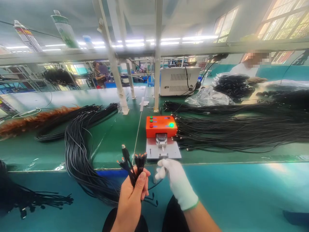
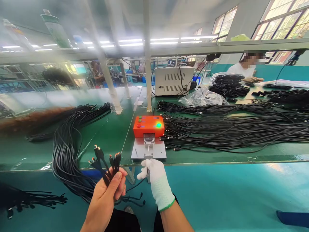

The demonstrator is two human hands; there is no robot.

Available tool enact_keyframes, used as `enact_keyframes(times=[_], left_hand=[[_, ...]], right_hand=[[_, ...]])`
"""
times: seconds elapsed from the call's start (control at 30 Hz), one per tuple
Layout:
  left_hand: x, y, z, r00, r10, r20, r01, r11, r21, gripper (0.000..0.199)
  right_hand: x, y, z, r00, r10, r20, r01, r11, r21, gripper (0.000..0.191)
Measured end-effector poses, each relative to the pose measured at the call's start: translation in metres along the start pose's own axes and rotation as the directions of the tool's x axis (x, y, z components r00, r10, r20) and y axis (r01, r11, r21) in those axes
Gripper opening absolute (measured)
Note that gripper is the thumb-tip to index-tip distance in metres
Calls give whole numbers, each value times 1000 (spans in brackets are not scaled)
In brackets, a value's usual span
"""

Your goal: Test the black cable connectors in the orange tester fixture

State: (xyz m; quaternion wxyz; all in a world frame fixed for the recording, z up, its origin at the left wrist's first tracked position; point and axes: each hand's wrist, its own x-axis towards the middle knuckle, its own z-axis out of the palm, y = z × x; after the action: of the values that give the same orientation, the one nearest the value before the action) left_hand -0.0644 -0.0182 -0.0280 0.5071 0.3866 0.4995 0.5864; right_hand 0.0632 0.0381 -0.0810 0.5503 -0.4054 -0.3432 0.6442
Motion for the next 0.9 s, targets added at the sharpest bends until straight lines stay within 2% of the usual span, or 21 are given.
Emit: enact_keyframes(times=[0.1, 0.3, 0.43, 0.53, 0.6, 0.63, 0.67, 0.7, 0.73, 0.77, 0.8, 0.83, 0.9], left_hand=[[0, 0, -2, 999, -22, 40, 24, 998, -55, 26], [-1, 3, -5, 998, -41, 39, 47, 985, -166, 21], [3, 1, -7, 998, -41, 48, 47, 989, -143, 19], [7, -1, -9, 997, -44, 64, 50, 995, -90, 19], [10, -1, -9, 994, -58, 89, 64, 996, -64, 20], [10, -1, -8, 993, -64, 98, 70, 996, -57, 19], [11, -1, -8, 992, -68, 103, 74, 996, -53, 18], [11, 0, -7, 992, -72, 108, 77, 996, -49, 17], [11, -1, -6, 991, -75, 112, 80, 996, -41, 17], [11, -1, -6, 990, -76, 117, 80, 996, -31, 16], [10, -2, -5, 990, -76, 120, 78, 997, -19, 16], [10, -4, -4, 989, -75, 125, 77, 997, -7, 16], [8, -8, -3, 987, -76, 141, 74, 997, 21, 15]], right_hand=[[3, 1, 1, 1000, -12, -2, 12, 1000, 14, 20], [4, 3, 2, 1000, -29, -6, 29, 999, 46, 20], [1, -3, 6, 999, -49, -11, 49, 999, 1, 20], [-5, -9, 7, 1000, -8, 23, 9, 999, -42, 22], [-11, -11, 4, 995, 50, 90, -35, 986, -164, 25], [-16, -11, 2, 993, 78, 87, -48, 953, -299, 26], [-20, -12, -1, 997, 72, 34, -48, 886, -461, 26], [-25, -13, -3, 999, 10, -46, -36, 785, -619, 27], [-29, -14, -4, 987, -107, -123, -19, 669, -743, 30], [-33, -17, -4, 956, -242, -167, 3, 574, -819, 35], [-37, -20, -2, 919, -353, -174, 42, 529, -848, 40], [-40, -25, 2, 895, -419, -152, 109, 537, -837, 43], [-45, -36, 14, 914, -400, -75, 230, 660, -715, 40]])
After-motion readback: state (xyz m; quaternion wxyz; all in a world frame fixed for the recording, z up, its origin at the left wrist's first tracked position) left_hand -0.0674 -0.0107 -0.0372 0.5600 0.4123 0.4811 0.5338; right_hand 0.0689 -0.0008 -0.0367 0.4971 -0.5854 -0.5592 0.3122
